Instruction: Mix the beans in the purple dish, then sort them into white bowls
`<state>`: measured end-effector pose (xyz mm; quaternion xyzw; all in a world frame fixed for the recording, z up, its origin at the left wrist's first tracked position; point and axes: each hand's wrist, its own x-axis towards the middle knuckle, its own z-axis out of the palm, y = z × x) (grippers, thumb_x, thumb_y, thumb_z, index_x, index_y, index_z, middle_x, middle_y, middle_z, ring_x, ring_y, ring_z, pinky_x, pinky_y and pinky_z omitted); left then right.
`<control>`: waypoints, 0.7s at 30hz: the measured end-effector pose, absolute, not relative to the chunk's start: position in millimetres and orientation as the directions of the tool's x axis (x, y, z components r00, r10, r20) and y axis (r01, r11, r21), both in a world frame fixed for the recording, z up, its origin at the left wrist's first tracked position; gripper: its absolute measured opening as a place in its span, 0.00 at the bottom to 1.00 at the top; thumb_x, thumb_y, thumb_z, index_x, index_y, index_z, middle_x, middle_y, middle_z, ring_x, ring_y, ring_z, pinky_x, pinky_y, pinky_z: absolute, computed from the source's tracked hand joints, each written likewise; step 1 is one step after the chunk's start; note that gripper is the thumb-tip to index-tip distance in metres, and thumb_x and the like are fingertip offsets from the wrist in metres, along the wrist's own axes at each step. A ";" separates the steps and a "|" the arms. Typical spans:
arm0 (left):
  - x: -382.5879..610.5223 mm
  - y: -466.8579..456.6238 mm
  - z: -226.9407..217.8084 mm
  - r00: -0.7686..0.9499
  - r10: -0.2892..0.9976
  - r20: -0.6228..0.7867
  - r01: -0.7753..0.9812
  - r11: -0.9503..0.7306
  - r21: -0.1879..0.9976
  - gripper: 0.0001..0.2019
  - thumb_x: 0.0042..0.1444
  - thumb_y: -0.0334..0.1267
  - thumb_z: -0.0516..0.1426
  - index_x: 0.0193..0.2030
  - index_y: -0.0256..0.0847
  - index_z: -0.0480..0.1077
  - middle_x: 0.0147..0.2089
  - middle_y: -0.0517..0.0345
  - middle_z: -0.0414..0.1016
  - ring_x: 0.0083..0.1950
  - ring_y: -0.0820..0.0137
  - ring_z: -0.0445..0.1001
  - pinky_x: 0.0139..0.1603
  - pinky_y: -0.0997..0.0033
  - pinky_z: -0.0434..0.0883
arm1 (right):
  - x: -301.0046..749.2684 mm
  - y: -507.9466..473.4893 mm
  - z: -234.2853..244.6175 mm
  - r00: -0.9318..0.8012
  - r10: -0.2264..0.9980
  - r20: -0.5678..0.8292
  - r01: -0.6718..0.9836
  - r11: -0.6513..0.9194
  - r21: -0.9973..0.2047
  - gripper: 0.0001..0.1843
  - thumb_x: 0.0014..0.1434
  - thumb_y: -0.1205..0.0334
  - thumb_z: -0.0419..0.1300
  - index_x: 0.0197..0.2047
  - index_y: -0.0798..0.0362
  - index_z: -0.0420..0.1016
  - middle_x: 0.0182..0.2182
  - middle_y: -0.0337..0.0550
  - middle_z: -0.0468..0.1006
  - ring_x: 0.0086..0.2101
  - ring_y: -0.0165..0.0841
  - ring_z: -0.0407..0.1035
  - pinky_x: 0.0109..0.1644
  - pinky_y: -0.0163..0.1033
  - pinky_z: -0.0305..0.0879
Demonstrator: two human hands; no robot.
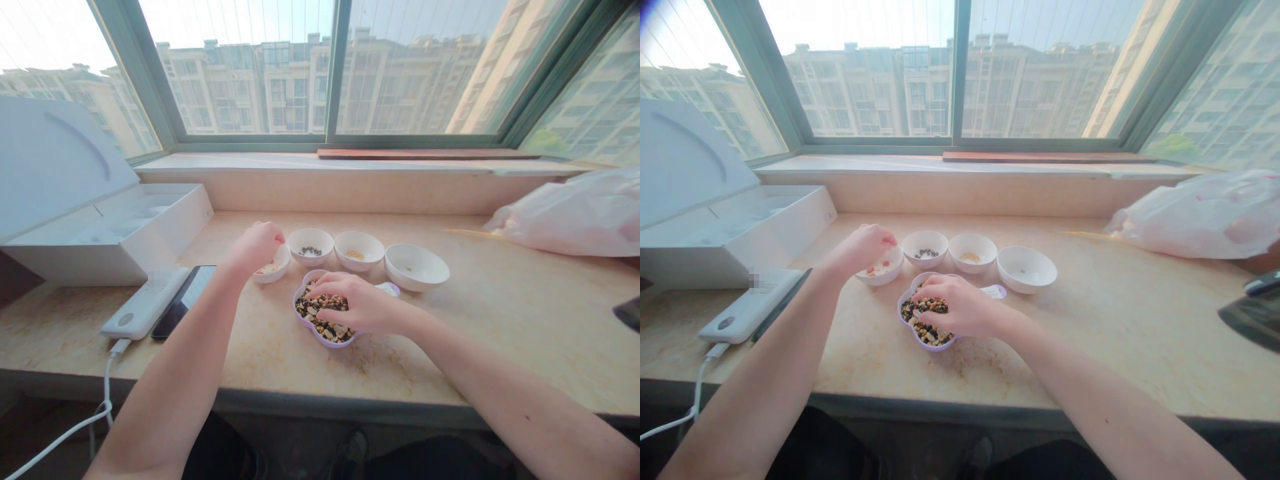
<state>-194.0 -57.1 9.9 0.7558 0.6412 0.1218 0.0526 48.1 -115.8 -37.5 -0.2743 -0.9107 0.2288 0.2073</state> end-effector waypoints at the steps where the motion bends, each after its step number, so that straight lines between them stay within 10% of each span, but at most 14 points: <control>1: -198.2 -55.3 9.8 0.119 0.992 0.050 0.974 -0.127 0.190 0.14 0.58 0.30 0.54 0.40 0.38 0.82 0.41 0.47 0.83 0.37 0.66 0.78 0.35 0.71 0.68 | 47.4 -116.5 -38.4 -0.783 0.577 0.233 0.408 0.759 -0.507 0.15 0.63 0.60 0.65 0.52 0.49 0.83 0.51 0.47 0.81 0.52 0.43 0.74 0.60 0.49 0.66; 8: -202.6 -49.5 5.2 0.091 0.971 -0.222 0.993 -0.071 0.093 0.08 0.49 0.28 0.58 0.32 0.37 0.79 0.29 0.51 0.78 0.30 0.67 0.74 0.29 0.71 0.62 | 47.3 -115.5 -40.8 -0.823 0.540 0.173 0.417 0.783 -0.461 0.11 0.65 0.58 0.64 0.48 0.48 0.85 0.44 0.46 0.81 0.48 0.40 0.73 0.54 0.46 0.69; 21: -189.7 -62.7 12.5 0.056 0.998 -0.035 0.995 -0.053 0.085 0.12 0.57 0.39 0.55 0.37 0.44 0.81 0.36 0.49 0.83 0.35 0.64 0.78 0.35 0.72 0.68 | 46.3 -117.6 -38.1 -0.822 0.555 0.126 0.432 0.753 -0.497 0.12 0.62 0.70 0.59 0.38 0.50 0.86 0.37 0.41 0.84 0.38 0.35 0.74 0.45 0.40 0.68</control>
